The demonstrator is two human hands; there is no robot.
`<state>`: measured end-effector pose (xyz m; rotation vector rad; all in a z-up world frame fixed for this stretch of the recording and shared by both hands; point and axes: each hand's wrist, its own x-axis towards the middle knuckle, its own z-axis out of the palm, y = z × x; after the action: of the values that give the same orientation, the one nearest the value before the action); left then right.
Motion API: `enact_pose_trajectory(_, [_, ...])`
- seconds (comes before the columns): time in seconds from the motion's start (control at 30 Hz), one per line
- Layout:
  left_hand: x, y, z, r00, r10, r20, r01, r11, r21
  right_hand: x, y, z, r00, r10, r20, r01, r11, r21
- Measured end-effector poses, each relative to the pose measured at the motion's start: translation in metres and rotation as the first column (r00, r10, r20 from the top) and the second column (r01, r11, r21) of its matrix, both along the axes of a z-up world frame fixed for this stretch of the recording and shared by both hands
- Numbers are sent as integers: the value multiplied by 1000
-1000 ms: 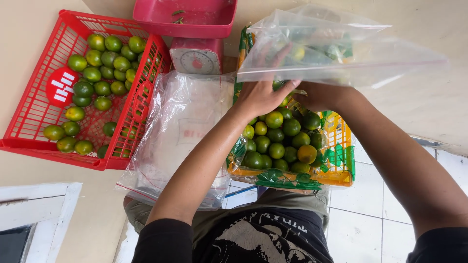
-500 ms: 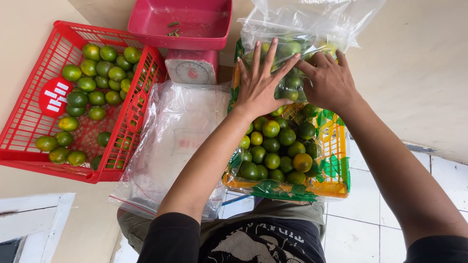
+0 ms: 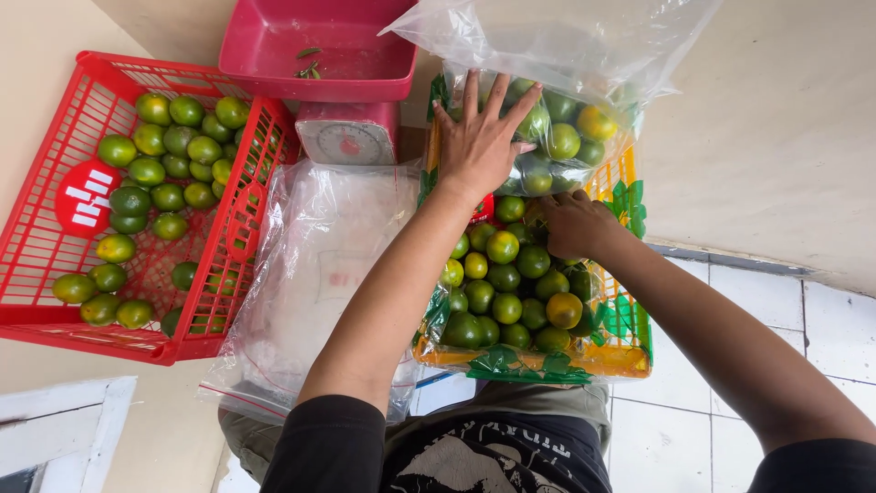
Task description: A person is manually sorting and bagging limes from crates and bowls into plastic bags.
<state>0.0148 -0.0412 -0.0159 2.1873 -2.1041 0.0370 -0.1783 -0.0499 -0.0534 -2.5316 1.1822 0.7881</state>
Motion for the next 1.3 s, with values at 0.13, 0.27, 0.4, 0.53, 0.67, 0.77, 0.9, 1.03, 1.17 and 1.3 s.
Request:
enact_pose_trajectory(0.13, [9,2,-1,997,-67,-43,66,998,-25,2,-9,1,988,-115,104,116,993,-1])
enact_pose_trajectory(0.27, [15,13,-1,984,-179,1,177,977,115,9,-8,2,985,-124,122,124,992,3])
enact_pose_trajectory(0.4, [9,5,-12,986,-156,56,156,988,7,21,-1,15,986,-57,159,50,998,46])
enact_pose_trajectory(0.53, [12,-1,-18,990,-141,24,141,990,22,13,-8,-10,981,8,195,-1,999,-39])
enact_pose_trajectory(0.67, [11,-11,-25,994,-111,-10,111,993,-31,18,-4,-8,987,-30,155,54,987,-153])
enact_pose_trajectory(0.77, [10,-13,-29,995,-96,-9,95,992,-80,22,-1,2,979,-107,172,117,992,-47])
enact_pose_trajectory(0.9, [7,-5,-18,996,-66,61,71,994,-84,21,2,15,927,-186,327,179,983,52])
enact_pose_trajectory(1.03, [5,0,-27,996,-81,46,84,994,-74,23,0,2,948,-25,317,16,999,32])
enact_pose_trajectory(1.17, [7,7,-30,989,-134,65,138,989,-53,36,10,2,910,-166,380,107,979,171])
enact_pose_trajectory(1.3, [5,10,-20,991,-135,16,135,990,29,48,18,-8,843,-332,423,221,931,289])
